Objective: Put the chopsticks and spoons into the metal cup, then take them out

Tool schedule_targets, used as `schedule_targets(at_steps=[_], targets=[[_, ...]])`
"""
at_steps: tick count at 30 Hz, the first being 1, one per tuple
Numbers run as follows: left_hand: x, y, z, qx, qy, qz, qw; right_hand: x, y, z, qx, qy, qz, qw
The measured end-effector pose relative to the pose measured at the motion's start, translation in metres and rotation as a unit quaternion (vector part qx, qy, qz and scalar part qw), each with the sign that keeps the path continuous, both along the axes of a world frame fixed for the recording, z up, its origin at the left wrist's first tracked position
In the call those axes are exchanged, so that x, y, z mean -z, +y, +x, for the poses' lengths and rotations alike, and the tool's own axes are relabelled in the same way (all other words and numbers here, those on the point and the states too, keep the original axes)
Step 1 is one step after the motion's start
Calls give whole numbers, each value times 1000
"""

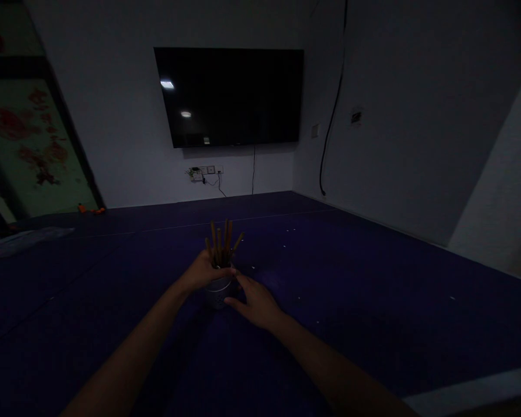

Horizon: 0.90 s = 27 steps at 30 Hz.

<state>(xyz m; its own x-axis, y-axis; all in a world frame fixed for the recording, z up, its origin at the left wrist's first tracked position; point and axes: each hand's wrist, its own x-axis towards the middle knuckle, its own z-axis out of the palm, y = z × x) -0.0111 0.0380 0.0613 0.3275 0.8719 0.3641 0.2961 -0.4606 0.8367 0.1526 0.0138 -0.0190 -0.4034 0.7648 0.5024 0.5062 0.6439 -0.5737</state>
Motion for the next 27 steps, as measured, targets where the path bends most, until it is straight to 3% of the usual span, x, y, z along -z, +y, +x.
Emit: schedule_targets(at_steps=[12,27], targets=[[0,0,2,-69,115,32,990,1,1,1,-4,-14,-17,1000],[10,3,9,-183,61,37,981,2,10,-39,6,195,-75,978]])
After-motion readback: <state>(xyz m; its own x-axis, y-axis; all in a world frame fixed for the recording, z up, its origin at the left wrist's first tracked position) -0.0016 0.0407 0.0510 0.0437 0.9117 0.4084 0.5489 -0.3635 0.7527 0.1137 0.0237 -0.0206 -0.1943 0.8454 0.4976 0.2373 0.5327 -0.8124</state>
